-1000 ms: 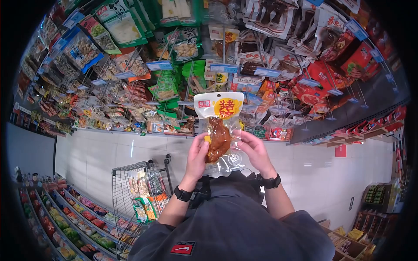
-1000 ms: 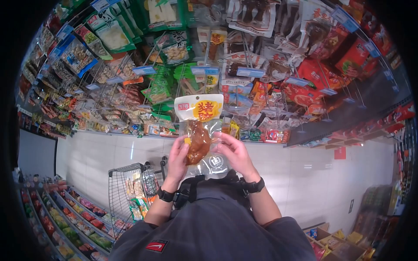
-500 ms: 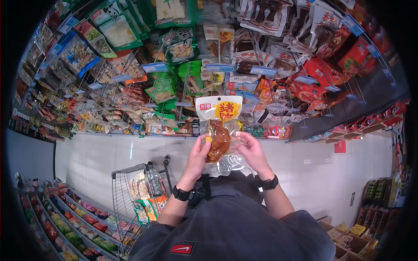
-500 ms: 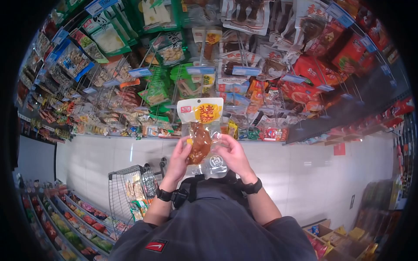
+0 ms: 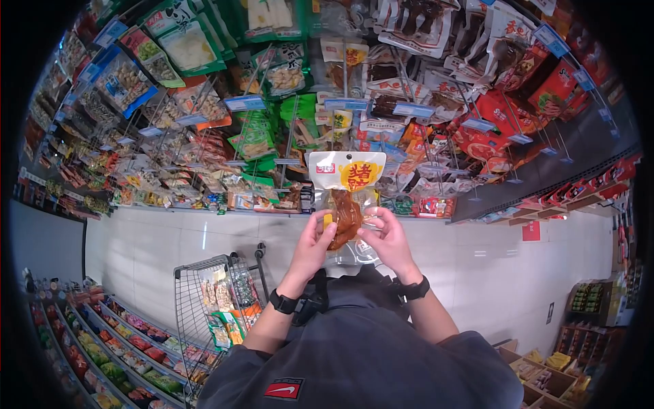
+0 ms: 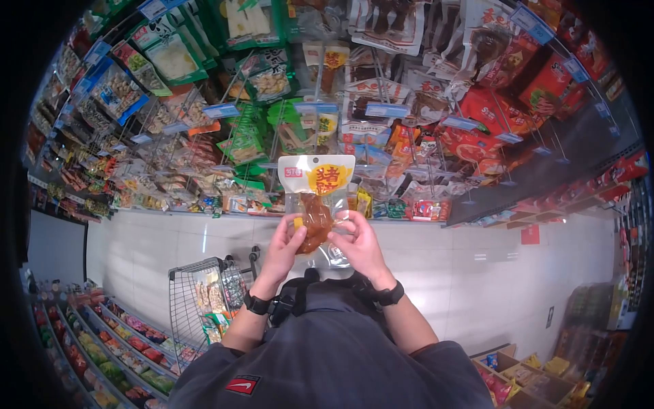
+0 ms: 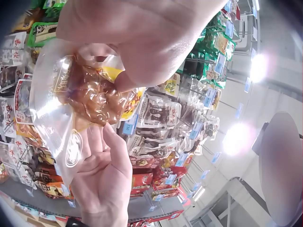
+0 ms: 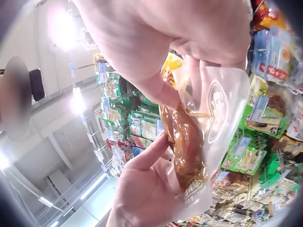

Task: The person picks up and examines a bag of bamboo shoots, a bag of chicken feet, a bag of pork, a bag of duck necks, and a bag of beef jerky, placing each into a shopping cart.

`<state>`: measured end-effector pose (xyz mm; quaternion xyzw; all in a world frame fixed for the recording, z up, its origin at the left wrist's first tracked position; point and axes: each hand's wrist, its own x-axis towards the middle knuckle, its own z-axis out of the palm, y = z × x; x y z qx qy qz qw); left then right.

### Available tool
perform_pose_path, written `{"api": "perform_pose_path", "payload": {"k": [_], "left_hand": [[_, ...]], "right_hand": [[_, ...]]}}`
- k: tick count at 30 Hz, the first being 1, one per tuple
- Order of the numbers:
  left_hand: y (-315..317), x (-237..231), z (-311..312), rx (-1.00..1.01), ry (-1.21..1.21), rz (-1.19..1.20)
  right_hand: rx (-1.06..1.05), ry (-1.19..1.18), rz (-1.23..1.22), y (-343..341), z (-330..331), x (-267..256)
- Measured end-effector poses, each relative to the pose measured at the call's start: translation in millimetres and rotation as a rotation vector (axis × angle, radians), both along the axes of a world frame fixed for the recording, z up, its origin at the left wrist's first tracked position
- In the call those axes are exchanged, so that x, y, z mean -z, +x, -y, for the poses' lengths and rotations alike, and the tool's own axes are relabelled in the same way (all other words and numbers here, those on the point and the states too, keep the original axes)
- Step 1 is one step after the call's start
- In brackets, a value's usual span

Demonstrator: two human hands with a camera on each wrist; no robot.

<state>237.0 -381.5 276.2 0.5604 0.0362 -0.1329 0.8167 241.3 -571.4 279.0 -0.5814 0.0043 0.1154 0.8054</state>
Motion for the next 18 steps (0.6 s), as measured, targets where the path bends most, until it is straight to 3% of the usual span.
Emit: {"api": "perform_pose_path", "payload": {"k": [4, 5, 6, 10, 16, 17, 18], "left_hand": [[-1, 5, -4, -0.006, 0.106, 0.141], [-1, 7, -5, -0.006, 0.106, 0.141], [1, 9, -7, -0.025, 0.170, 0.199], [5, 5, -10, -0.053, 0.423, 0.381], [2, 3, -1, -0.057, 0.209, 0.260], [3, 1, -1, -0.055, 0.209, 0.259], [4, -4, -2, -0.020, 0.378, 0.364]], "right_hand": [[-0.026, 0.017, 0.054, 0, 0, -1], [-0.036, -0.084, 0.086, 0, 2, 2], [-0.046, -0.184, 0.118, 0, 2, 2], [0.021, -0.137, 0.255, -2, -4, -2], [-0.038, -0.233, 0.206, 1, 8, -8], [-0.042, -0.237, 0.213, 2, 12, -6], [-0.046, -0.241, 0.221, 2, 15, -6]]}}
